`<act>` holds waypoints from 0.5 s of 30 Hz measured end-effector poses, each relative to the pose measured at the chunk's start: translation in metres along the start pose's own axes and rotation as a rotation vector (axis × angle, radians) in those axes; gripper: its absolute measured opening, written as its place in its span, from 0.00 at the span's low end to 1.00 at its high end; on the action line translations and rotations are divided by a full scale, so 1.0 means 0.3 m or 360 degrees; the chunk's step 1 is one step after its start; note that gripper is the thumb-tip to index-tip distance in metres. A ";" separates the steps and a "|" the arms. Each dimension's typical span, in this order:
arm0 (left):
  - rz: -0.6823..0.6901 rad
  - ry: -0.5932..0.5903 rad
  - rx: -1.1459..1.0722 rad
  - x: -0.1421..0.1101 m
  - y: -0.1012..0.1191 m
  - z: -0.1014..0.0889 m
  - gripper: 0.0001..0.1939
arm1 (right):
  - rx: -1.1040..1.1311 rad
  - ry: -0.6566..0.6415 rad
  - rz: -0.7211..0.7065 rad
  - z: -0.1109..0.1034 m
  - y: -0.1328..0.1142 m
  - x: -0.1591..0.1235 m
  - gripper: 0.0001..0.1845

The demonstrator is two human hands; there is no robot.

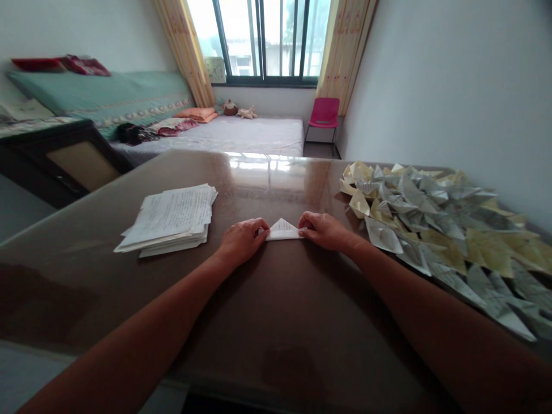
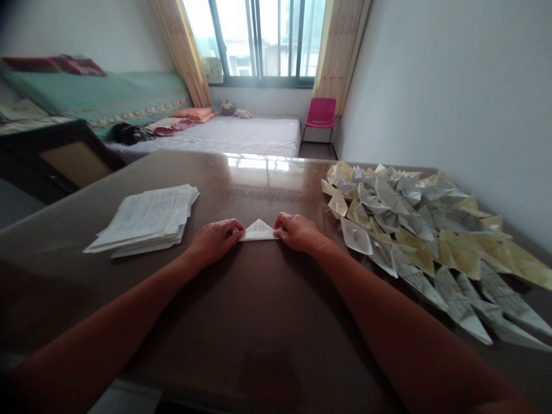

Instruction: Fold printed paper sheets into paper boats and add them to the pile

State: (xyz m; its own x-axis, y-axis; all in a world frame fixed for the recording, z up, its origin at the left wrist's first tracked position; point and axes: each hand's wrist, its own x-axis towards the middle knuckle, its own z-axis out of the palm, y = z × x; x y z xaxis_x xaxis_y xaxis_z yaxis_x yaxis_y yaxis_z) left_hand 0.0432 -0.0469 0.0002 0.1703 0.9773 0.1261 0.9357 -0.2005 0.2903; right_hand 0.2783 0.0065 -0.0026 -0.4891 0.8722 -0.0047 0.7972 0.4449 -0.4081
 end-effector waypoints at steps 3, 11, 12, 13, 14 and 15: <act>0.0003 0.0003 0.0013 -0.002 0.001 0.003 0.12 | -0.0011 0.0009 0.0035 0.001 -0.003 0.000 0.08; 0.0194 0.0142 0.0297 -0.021 0.019 0.018 0.13 | -0.0152 0.0006 0.0116 0.000 -0.032 -0.006 0.09; 0.0288 0.0184 0.0338 -0.025 0.025 0.018 0.14 | -0.0164 0.0005 0.0122 -0.001 -0.037 -0.008 0.09; 0.0404 0.0209 0.0365 -0.029 0.032 0.018 0.16 | -0.0172 0.0003 0.0126 -0.002 -0.042 -0.010 0.09; 0.0532 0.0200 0.0378 -0.033 0.039 0.018 0.17 | -0.0178 0.0001 0.0127 -0.003 -0.046 -0.013 0.09; 0.0647 0.0159 0.0381 -0.036 0.047 0.017 0.19 | -0.0184 -0.0001 0.0128 -0.005 -0.049 -0.015 0.09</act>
State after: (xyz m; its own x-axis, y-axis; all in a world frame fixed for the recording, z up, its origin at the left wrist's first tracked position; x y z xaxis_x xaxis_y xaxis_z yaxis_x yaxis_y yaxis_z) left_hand 0.0561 -0.0598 -0.0020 0.5174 0.8094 0.2780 0.8463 -0.5320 -0.0262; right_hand 0.2693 -0.0035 0.0047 -0.4221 0.9059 -0.0336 0.8693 0.3939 -0.2986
